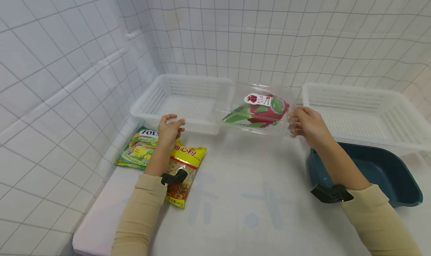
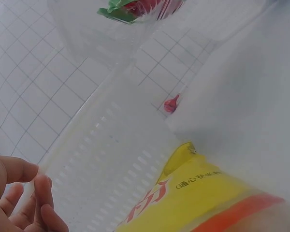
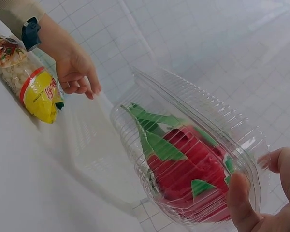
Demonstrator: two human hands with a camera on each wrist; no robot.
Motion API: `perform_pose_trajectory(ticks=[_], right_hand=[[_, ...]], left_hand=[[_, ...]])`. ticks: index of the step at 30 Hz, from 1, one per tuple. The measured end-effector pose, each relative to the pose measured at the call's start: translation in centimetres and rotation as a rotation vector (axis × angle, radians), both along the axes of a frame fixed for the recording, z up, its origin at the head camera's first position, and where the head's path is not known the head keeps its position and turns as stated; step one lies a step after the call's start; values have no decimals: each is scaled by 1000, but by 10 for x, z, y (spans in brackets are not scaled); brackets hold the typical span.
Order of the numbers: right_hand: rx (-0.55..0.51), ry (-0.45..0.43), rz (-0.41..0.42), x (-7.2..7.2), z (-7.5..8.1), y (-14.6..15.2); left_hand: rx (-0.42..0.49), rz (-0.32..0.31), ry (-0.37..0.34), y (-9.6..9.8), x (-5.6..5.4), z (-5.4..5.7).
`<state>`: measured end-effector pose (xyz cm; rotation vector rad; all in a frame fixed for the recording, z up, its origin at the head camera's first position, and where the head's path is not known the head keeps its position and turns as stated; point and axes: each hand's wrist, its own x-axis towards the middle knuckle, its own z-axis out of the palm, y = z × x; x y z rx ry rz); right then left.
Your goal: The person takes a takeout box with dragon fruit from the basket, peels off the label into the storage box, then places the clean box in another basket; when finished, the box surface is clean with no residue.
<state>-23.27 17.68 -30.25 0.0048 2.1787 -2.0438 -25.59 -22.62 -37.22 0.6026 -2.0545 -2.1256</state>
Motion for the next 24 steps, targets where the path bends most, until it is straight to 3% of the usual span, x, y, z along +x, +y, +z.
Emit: perform_pose_trajectory(ticks=[24], right_hand=[[8,-46,13,42,-11,29]], left_hand=[[15,4,5,-1,1,-1]])
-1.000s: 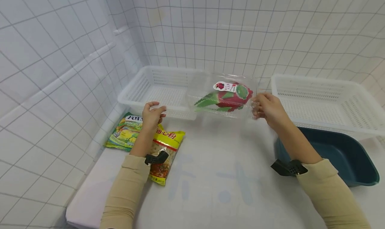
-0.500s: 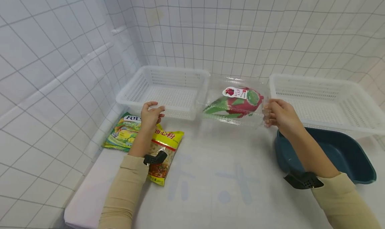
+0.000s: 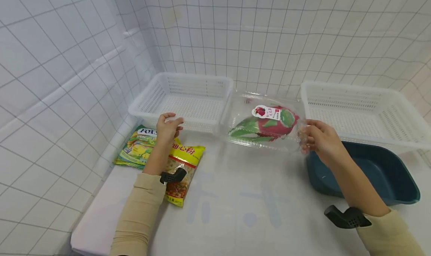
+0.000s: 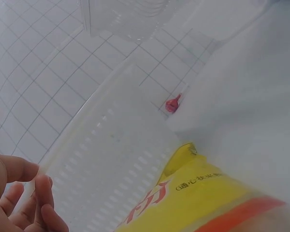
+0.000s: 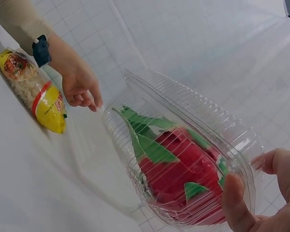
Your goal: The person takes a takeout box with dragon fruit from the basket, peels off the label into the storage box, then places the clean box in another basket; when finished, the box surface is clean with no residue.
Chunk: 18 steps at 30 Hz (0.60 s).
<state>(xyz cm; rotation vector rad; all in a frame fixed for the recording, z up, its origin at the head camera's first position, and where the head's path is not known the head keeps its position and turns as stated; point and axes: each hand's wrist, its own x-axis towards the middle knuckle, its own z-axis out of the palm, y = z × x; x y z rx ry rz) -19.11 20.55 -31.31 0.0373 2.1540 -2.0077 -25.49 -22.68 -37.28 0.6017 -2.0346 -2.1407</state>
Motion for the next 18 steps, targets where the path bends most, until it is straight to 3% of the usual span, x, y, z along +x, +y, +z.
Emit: perform_pose_trajectory(ticks=[8,18], right_hand=[[-51,-2,24,16,-9,2],[30,-14,46,40,-27,3]], left_hand=[[-7,-5,-8,0,-1,0],[-7,3,0,1,0,1]])
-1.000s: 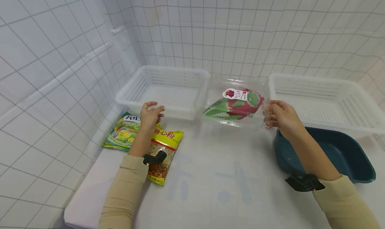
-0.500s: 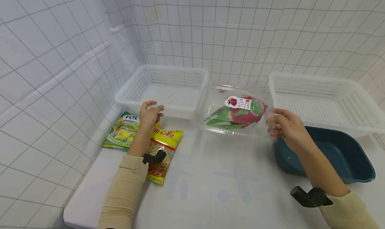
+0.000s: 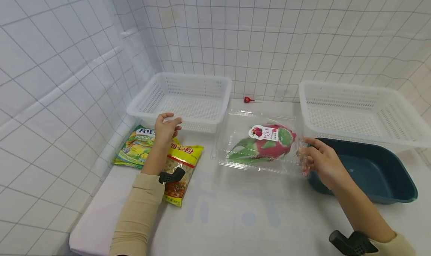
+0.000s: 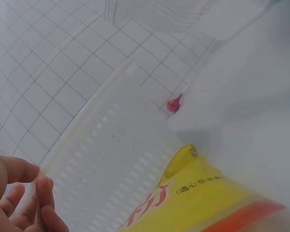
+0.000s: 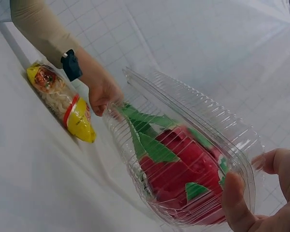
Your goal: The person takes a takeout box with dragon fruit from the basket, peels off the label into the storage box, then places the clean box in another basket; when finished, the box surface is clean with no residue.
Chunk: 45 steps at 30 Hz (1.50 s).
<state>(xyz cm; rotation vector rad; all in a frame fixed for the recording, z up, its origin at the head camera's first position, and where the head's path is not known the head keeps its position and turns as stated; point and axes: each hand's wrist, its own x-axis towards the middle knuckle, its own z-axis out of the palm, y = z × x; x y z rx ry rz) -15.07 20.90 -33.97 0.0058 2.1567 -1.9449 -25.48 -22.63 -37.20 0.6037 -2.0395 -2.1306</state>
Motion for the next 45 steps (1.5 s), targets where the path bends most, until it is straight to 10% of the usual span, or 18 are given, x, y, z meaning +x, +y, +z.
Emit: perform_pose_trajectory(ticks=[45], right_hand=[[-49,-4,66,30,-64,-10]], left_hand=[[-97,24,-3,7,4,1]])
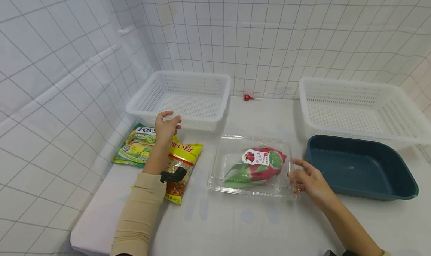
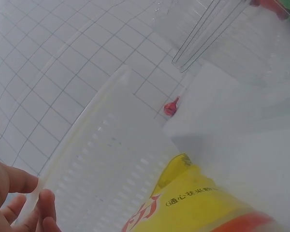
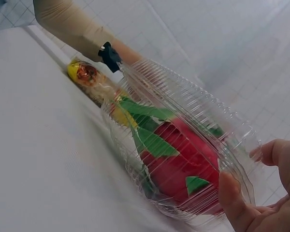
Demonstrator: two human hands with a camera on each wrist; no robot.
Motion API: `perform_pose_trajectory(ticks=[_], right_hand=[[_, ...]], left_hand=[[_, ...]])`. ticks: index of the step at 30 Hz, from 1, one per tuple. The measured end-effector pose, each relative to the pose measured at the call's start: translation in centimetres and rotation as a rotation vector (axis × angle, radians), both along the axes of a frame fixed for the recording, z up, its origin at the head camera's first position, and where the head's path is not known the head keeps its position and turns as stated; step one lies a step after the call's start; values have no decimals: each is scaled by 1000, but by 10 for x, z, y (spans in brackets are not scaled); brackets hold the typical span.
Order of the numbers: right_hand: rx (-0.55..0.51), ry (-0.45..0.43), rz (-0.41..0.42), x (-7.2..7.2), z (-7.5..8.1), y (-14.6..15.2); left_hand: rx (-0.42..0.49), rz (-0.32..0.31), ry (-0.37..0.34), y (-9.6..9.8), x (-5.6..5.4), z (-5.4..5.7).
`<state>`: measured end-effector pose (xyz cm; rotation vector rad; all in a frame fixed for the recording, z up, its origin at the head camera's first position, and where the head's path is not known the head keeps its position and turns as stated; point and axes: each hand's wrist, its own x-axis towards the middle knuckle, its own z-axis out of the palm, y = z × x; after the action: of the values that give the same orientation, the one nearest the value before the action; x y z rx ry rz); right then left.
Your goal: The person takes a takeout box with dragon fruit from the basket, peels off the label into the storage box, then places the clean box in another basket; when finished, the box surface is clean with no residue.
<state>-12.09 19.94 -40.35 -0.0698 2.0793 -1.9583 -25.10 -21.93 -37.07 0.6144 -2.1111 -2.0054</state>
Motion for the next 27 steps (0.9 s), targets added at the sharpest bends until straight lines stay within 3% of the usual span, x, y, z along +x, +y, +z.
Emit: perform_pose_trajectory(ticks=[7,16,22,27], right_hand=[[-9,16,16,0,-3,1],[69,22,56,-1,0,5],[140,11,69,-1,5,7],[237,42,46,1,11,7]], left_hand=[[-22,-18,-6,2,-1,-3],[-16,-125,-80,6,3,0],[-12,-187,-24,12,14,-1],[-118,-292,53,22,29,-4]])
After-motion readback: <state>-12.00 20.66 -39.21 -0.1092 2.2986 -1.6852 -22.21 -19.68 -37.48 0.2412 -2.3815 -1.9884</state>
